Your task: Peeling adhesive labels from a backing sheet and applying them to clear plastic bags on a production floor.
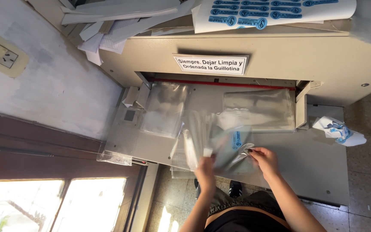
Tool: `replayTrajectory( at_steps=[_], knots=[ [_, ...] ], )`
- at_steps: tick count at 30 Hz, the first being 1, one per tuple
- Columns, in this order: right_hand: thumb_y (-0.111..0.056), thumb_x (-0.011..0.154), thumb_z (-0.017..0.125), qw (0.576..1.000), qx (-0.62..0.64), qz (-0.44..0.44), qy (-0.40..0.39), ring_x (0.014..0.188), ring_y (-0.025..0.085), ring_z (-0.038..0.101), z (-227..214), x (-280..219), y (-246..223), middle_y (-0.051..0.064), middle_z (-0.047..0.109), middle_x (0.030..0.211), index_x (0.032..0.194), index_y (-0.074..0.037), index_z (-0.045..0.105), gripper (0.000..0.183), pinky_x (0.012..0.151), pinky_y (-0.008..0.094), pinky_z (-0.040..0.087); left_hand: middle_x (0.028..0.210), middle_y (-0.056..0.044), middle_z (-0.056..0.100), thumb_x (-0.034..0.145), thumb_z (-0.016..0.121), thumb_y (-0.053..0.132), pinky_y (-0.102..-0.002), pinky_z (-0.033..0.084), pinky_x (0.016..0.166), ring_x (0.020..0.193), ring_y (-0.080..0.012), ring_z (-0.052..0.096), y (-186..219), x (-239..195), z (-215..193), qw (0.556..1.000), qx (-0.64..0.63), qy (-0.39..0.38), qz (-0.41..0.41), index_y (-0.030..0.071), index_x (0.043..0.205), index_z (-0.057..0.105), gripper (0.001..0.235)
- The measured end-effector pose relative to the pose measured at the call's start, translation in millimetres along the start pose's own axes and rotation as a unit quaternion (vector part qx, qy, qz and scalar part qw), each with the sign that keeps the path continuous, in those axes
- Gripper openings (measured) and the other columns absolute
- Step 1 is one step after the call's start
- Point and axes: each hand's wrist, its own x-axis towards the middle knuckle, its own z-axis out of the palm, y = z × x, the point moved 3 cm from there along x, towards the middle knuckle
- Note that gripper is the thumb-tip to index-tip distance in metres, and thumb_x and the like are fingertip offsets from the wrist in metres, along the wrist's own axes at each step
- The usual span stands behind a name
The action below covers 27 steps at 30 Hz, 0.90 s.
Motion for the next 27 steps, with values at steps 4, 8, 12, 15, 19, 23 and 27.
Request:
replayTrajectory(
  at_steps=[4,8,12,15,19,23,27],
  knots=[
    [0.002,0.088,0.076,1.000,-0.003,-0.010,0.001,0.064,0.017,0.062,-4.1,-0.2,-0.3,0.014,0.074,0.079,0.102,0.007,0.077,0.015,0.054,0.028,0.047,0.092,-0.013,0.081,0.104,0.056,0.014,-0.033,0.070,0.073,0.081,-0.0224,0.079,-1.3,-10.8,-54.7,0.944,-0.286,0.162,0.009,0.002,0.098,0.074,0.022],
    [0.003,0.088,0.075,1.000,-0.019,-0.001,0.008,0.069,0.019,0.065,-9.4,-0.2,-1.7,0.016,0.074,0.083,0.105,0.008,0.075,0.017,0.058,0.028,0.051,0.104,-0.018,0.071,0.095,0.064,0.000,-0.040,0.065,0.085,0.092,-0.0256,0.072,-32.5,-2.1,-74.7,0.892,-0.387,0.229,-0.050,-0.001,0.122,0.062,0.027],
    [0.001,0.090,0.074,0.999,-0.035,-0.004,0.011,0.070,0.018,0.065,-17.2,-1.0,-0.6,0.013,0.073,0.081,0.105,0.006,0.075,0.016,0.062,0.026,0.051,0.133,-0.011,0.052,0.091,0.065,0.011,-0.036,0.051,0.105,0.121,-0.0247,0.059,-16.4,-32.3,-87.1,0.894,-0.339,0.249,-0.151,0.004,0.140,0.048,0.052],
    [-0.005,0.091,0.076,0.997,-0.068,-0.021,0.009,0.072,0.017,0.065,-24.7,-10.0,0.4,0.009,0.074,0.083,0.103,0.001,0.076,0.013,0.063,0.026,0.051,0.048,-0.002,0.026,0.085,0.077,0.045,-0.034,0.020,0.049,0.044,-0.0153,0.025,-33.3,-55.6,-68.7,0.886,-0.369,0.160,-0.230,0.013,0.060,0.034,0.059],
    [-0.020,0.092,0.075,0.994,-0.097,0.045,-0.021,0.068,0.018,0.061,-36.8,-31.3,-0.8,0.007,0.072,0.082,0.099,-0.004,0.077,0.017,0.060,0.027,0.045,0.153,-0.026,0.053,0.091,0.062,0.033,-0.045,0.046,0.112,0.135,-0.0414,0.057,-60.4,-53.5,-37.7,0.833,-0.467,-0.114,-0.273,-0.006,0.151,0.045,0.074],
    [-0.001,0.092,0.067,0.967,-0.041,0.177,-0.176,0.085,0.039,0.074,-33.0,-40.2,-19.9,0.029,0.076,0.114,0.128,0.009,0.066,0.037,0.082,0.044,0.062,0.103,-0.019,0.073,0.089,0.070,0.009,-0.038,0.059,0.092,0.102,-0.0307,0.074,-31.6,-47.7,-35.9,0.878,-0.422,-0.072,-0.213,-0.006,0.118,0.068,0.033],
    [-0.006,0.093,0.063,0.975,0.006,0.138,-0.173,0.086,0.035,0.070,-10.6,-21.7,-55.6,0.023,0.072,0.120,0.148,-0.007,0.055,0.055,0.080,0.044,0.058,0.126,-0.026,0.073,0.096,0.065,0.012,-0.044,0.057,0.101,0.116,-0.0427,0.071,-7.9,-45.1,-36.8,0.842,-0.491,-0.013,-0.223,-0.010,0.125,0.067,0.036]
  ],
)
